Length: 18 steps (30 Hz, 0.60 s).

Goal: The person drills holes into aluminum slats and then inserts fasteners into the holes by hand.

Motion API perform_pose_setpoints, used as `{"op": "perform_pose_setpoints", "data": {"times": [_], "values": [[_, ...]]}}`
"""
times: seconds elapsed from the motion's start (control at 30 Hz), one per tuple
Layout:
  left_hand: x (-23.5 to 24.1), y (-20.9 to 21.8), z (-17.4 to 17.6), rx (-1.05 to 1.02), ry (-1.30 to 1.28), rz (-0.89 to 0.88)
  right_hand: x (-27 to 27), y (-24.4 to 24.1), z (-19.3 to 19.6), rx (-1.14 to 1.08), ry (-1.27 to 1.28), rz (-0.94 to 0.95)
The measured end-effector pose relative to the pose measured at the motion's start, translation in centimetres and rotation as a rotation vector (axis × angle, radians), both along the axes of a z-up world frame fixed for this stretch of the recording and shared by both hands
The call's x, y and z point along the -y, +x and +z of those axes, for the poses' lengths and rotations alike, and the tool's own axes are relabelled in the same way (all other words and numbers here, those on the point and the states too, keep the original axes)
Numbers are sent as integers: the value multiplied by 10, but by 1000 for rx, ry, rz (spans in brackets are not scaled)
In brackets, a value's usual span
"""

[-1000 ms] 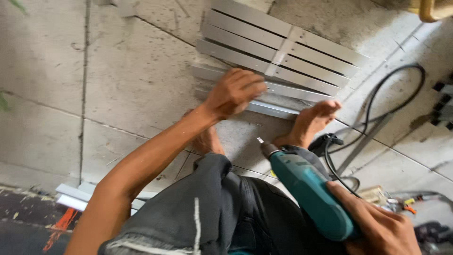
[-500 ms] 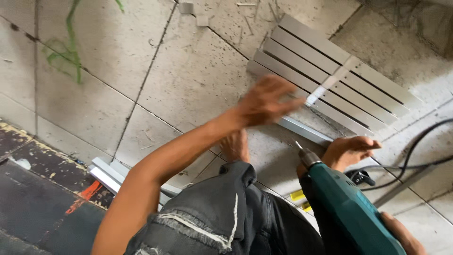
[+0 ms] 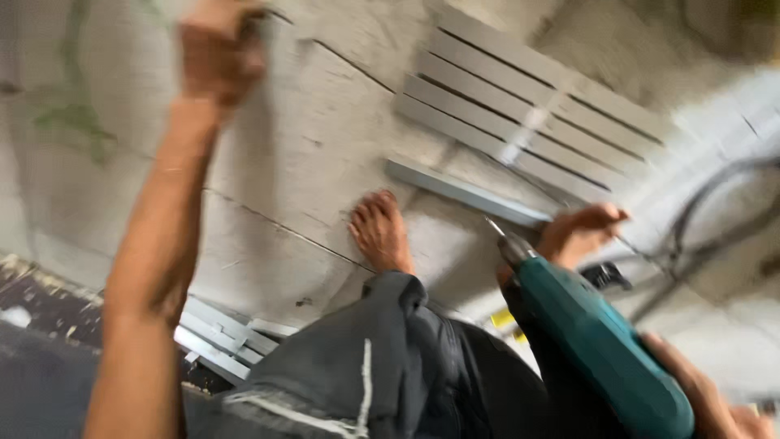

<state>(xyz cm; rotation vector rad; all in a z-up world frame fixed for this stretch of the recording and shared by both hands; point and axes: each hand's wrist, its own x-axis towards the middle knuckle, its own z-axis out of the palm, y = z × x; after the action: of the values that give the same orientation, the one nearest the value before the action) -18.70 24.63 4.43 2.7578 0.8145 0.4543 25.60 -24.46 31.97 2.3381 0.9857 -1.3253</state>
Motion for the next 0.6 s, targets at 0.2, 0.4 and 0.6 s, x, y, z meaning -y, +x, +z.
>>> {"op": "perform_pose_setpoints", "data": {"times": [0.2,0.4,0.6], "values": [[69,34,55,216,-37,45,-4,-77,21,308,315,-38],[224,122,36,332,-584,-325,12,-80,18,412,507,-82],[299,161,-35,271,-423,-474,14,-83,19,431,546,-144]]}}
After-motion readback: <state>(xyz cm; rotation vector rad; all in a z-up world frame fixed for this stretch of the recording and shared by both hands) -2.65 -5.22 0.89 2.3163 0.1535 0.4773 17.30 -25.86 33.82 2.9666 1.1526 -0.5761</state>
